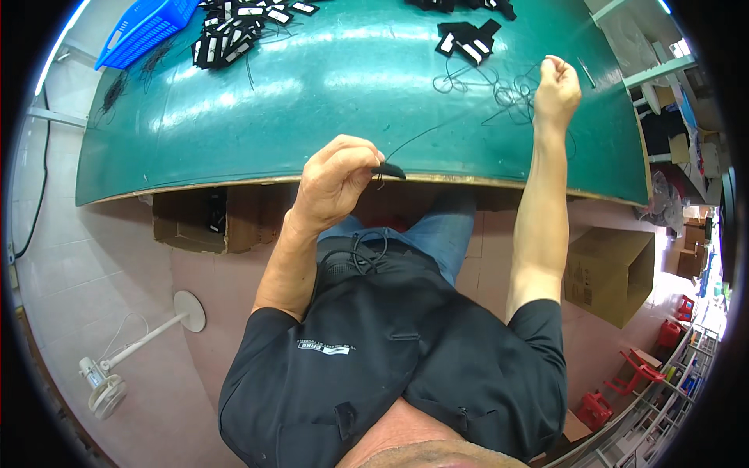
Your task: The recorder is threading wires through small plastic frames at a workbench.
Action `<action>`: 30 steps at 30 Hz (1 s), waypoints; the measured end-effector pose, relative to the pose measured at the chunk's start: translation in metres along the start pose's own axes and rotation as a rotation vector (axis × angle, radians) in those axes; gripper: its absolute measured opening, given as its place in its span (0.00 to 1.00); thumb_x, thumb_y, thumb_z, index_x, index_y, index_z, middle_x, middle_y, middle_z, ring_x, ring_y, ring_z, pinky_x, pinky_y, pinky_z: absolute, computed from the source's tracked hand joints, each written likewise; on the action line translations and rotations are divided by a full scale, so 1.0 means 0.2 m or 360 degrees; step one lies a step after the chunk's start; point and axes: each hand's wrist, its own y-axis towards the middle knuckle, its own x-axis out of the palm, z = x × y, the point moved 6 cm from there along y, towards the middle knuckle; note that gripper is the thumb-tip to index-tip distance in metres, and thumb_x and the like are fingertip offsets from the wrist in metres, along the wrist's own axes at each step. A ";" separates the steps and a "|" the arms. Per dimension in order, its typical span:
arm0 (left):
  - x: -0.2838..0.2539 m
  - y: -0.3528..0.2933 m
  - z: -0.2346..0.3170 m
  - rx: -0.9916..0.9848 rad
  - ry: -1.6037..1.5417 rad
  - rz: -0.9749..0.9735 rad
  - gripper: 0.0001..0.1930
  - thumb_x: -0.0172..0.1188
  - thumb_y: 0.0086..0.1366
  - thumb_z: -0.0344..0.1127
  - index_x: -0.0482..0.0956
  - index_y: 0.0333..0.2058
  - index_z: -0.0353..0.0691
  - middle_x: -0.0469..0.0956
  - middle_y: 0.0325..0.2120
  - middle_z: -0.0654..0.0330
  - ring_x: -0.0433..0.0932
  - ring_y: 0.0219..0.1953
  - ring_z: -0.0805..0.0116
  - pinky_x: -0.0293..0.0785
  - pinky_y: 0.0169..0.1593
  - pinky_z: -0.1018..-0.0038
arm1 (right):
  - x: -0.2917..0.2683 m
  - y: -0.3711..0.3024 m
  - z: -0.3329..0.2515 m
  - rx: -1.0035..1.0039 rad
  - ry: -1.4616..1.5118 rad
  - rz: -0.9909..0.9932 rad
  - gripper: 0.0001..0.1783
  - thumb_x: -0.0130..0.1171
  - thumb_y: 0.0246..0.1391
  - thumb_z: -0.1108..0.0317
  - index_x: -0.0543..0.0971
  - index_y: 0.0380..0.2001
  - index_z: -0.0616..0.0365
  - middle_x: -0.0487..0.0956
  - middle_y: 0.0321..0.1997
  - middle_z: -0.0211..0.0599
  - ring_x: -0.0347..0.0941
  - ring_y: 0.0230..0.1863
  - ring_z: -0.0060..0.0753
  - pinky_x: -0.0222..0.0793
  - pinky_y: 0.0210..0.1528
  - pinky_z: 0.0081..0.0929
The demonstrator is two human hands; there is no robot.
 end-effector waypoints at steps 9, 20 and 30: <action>0.04 0.01 -0.02 -0.0043 -0.0053 0.0013 0.05 0.61 0.63 0.24 0.76 0.38 0.37 0.79 0.34 0.54 0.80 0.37 0.62 0.78 0.40 0.71 | 0.37 -0.73 -0.34 -0.0012 0.0412 -0.1838 0.09 0.60 0.58 0.73 0.81 0.42 0.61 0.69 0.21 0.20 0.61 0.23 0.12 0.58 0.25 0.16; 0.00 0.00 -0.02 -0.0067 -0.0064 0.0036 0.06 0.62 0.64 0.26 0.76 0.38 0.37 0.79 0.34 0.54 0.80 0.37 0.62 0.79 0.42 0.70 | 0.11 -0.11 -0.10 -0.0026 -0.0170 -0.0118 0.06 0.59 0.60 0.71 0.82 0.38 0.58 0.76 0.27 0.22 0.65 0.26 0.13 0.63 0.27 0.17; 0.03 0.00 -0.01 -0.0041 -0.0035 0.0047 0.06 0.61 0.61 0.21 0.77 0.37 0.36 0.80 0.34 0.56 0.79 0.35 0.63 0.76 0.38 0.72 | 0.39 -0.74 -0.33 0.0133 0.0407 -0.1916 0.06 0.61 0.56 0.72 0.82 0.38 0.60 0.73 0.24 0.23 0.65 0.26 0.14 0.62 0.27 0.19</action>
